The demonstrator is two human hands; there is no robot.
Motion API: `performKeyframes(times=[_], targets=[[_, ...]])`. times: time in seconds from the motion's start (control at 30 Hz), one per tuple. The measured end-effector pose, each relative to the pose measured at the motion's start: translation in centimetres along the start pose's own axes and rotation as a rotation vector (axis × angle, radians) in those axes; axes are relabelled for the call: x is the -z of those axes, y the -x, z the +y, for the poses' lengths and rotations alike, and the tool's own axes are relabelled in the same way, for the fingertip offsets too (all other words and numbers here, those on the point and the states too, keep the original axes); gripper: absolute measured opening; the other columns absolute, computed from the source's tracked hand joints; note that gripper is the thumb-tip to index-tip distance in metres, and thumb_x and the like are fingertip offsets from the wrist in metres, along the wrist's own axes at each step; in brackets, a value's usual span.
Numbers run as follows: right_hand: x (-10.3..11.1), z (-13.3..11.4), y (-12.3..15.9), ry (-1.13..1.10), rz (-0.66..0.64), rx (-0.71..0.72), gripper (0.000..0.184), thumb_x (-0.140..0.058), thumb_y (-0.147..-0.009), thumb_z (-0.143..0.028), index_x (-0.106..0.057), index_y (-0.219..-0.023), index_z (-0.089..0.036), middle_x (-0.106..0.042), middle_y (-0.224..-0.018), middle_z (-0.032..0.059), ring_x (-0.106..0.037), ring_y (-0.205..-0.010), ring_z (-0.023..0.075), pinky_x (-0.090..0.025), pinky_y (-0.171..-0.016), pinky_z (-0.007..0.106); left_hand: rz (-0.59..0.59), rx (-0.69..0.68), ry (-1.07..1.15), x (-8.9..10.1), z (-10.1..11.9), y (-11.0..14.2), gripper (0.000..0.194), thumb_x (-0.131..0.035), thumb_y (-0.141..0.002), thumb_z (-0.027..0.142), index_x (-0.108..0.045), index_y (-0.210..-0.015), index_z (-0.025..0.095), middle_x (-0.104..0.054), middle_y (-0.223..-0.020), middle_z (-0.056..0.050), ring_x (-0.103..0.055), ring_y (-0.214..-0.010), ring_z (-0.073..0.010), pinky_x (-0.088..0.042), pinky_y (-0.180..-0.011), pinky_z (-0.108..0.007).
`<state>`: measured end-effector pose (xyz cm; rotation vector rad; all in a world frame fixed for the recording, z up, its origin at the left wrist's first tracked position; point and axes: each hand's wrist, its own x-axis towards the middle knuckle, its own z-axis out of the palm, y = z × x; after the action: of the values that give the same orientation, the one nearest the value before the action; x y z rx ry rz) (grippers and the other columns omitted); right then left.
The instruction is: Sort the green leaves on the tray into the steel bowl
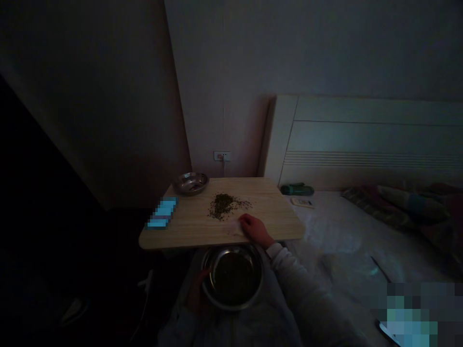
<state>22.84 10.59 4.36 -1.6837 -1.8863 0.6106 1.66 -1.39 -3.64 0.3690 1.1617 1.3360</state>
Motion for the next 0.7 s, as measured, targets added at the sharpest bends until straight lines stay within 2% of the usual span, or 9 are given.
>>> performKeyframes(times=[0.1,0.2,0.3,0.4,0.53,0.63,0.7], targets=[[-0.1,-0.2,0.5,0.006,-0.014,0.027,0.026,-0.046,-0.085,-0.023,-0.068,-0.098,-0.017,-0.071,-0.091,0.0065,-0.062,-0.084,0.0178,-0.041,-0.072,0.025,-0.052,0.073,0.000,-1.2,0.9,1.0,0.015,-0.066,-0.058,0.010,-0.069,-0.064,0.024,-0.075,-0.081,-0.007,-0.059,-0.112,-0.0333,-0.043,-0.099,-0.042],[-0.3,-0.4,0.9,-0.014,-0.025,0.049,0.025,-0.047,-0.083,-0.022,-0.069,-0.094,-0.017,-0.071,-0.087,0.0058,-0.061,-0.079,0.0172,-0.040,-0.070,0.024,-0.021,0.166,0.022,-2.4,1.3,1.2,0.008,-0.066,-0.059,0.015,-0.066,-0.056,0.023,-0.073,-0.071,-0.008,-0.063,-0.103,-0.0341,-0.046,-0.094,-0.045],[-0.5,-0.3,1.2,-0.061,-0.043,0.070,0.024,-0.050,-0.078,-0.019,-0.071,-0.090,-0.017,-0.071,-0.083,0.0045,-0.061,-0.076,0.0171,-0.041,-0.069,0.024,0.013,0.175,0.035,-3.0,1.3,1.0,0.007,-0.066,-0.059,0.019,-0.065,-0.053,0.022,-0.071,-0.065,-0.008,-0.065,-0.098,-0.0342,-0.047,-0.092,-0.046],[-0.8,0.2,1.2,-0.133,-0.066,0.077,0.024,-0.050,-0.076,-0.019,-0.071,-0.088,-0.017,-0.070,-0.078,0.0028,-0.060,-0.073,0.0163,-0.041,-0.068,0.024,-0.017,0.189,0.041,-3.2,1.7,1.5,0.010,-0.066,-0.060,0.020,-0.064,-0.051,0.023,-0.071,-0.062,-0.007,-0.066,-0.095,-0.0345,-0.049,-0.090,-0.046],[-1.2,0.8,0.9,-0.291,-0.038,0.079,0.022,-0.050,-0.075,-0.023,-0.069,-0.085,-0.017,-0.069,-0.077,0.0014,-0.058,-0.073,0.0150,-0.042,-0.067,0.024,-0.027,0.199,0.060,-3.0,1.8,2.0,0.007,-0.067,-0.059,0.017,-0.066,-0.055,0.022,-0.072,-0.065,-0.007,-0.064,-0.101,-0.0337,-0.046,-0.094,-0.043],[-1.3,0.9,0.6,-0.358,0.016,0.051,0.025,-0.049,-0.076,-0.026,-0.069,-0.087,-0.016,-0.069,-0.077,0.0024,-0.058,-0.073,0.0155,-0.043,-0.067,0.025,0.003,0.203,0.072,-2.0,0.7,0.8,0.007,-0.067,-0.060,0.019,-0.065,-0.054,0.021,-0.072,-0.066,-0.009,-0.062,-0.105,-0.0366,-0.044,-0.096,-0.048],[-1.3,0.6,0.5,-0.340,0.053,0.024,0.027,-0.048,-0.078,-0.028,-0.069,-0.089,-0.016,-0.069,-0.077,0.0032,-0.059,-0.072,0.0162,-0.043,-0.067,0.026,0.041,0.146,0.076,-0.8,-0.3,-0.3,0.004,-0.066,-0.059,0.019,-0.066,-0.057,0.021,-0.072,-0.067,-0.010,-0.058,-0.111,-0.0379,-0.041,-0.099,-0.049]])
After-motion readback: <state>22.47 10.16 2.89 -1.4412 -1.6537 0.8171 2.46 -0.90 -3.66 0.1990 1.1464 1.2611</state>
